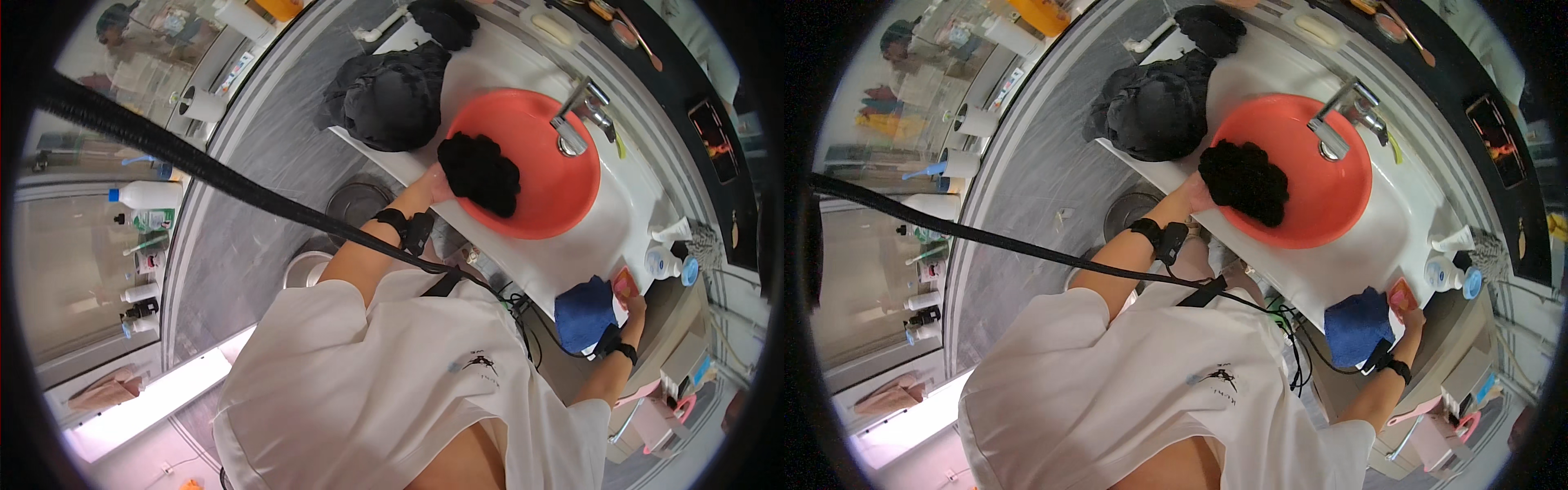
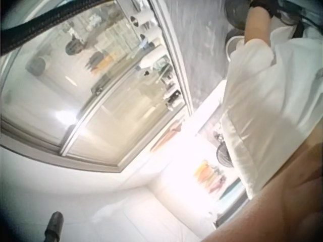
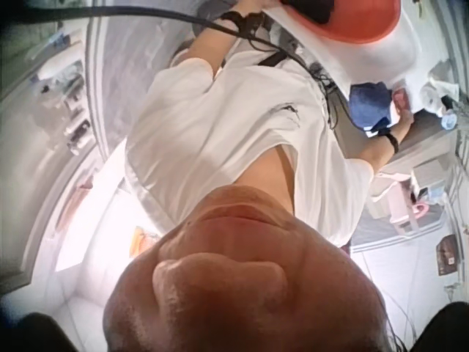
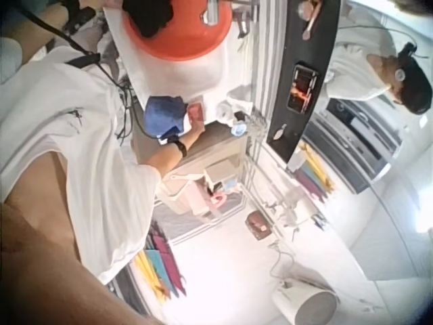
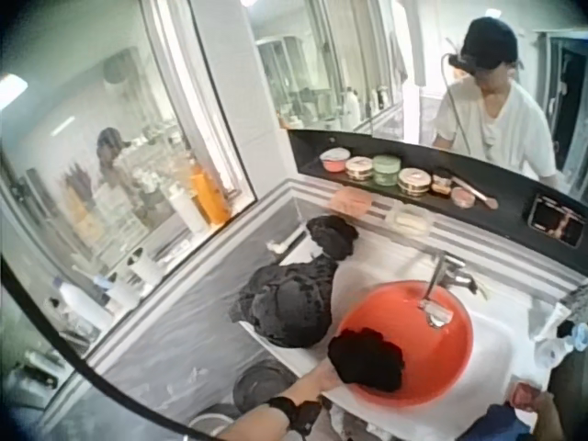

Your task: Hand washing a black cloth in a red basin using a yellow sponge and soap.

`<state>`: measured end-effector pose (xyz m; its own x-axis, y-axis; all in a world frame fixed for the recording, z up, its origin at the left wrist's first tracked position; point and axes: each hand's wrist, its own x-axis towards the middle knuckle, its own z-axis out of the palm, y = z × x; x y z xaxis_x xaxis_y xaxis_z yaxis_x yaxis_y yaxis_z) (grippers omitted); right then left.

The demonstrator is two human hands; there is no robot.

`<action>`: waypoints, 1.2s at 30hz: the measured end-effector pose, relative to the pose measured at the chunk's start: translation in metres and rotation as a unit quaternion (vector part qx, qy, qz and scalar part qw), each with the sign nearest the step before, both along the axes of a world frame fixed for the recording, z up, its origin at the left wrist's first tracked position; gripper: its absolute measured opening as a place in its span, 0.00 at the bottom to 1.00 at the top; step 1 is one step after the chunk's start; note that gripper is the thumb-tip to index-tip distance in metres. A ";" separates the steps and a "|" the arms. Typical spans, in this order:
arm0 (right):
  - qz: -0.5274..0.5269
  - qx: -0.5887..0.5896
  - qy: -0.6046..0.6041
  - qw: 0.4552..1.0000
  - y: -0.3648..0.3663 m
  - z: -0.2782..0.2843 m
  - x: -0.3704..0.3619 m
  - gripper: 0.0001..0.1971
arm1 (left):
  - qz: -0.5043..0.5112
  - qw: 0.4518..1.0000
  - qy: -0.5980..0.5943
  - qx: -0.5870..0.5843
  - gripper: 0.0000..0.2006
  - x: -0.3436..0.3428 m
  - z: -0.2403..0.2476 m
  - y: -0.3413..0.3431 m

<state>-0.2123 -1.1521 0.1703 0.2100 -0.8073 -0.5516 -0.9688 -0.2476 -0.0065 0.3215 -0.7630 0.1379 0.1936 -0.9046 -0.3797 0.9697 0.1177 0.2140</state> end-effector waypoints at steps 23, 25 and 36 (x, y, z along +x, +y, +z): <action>0.392 -0.048 -0.113 0.912 0.242 -0.033 0.448 0.47 | -0.122 0.560 -0.789 0.222 0.16 0.099 0.071 0.035; 0.362 -0.063 -0.071 0.927 0.249 -0.050 0.468 0.46 | -0.077 0.675 -0.720 0.142 0.15 0.128 0.062 0.079; 0.306 0.032 -0.016 0.951 0.204 -0.066 0.472 0.46 | 0.152 0.861 -0.264 0.408 0.15 0.120 0.077 0.387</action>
<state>0.2602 -0.9479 0.1044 0.6469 -0.4934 -0.5814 -0.6429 -0.7629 -0.0680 0.4419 -0.3761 0.2150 0.7154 -0.2558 -0.6502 0.6621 -0.0489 0.7478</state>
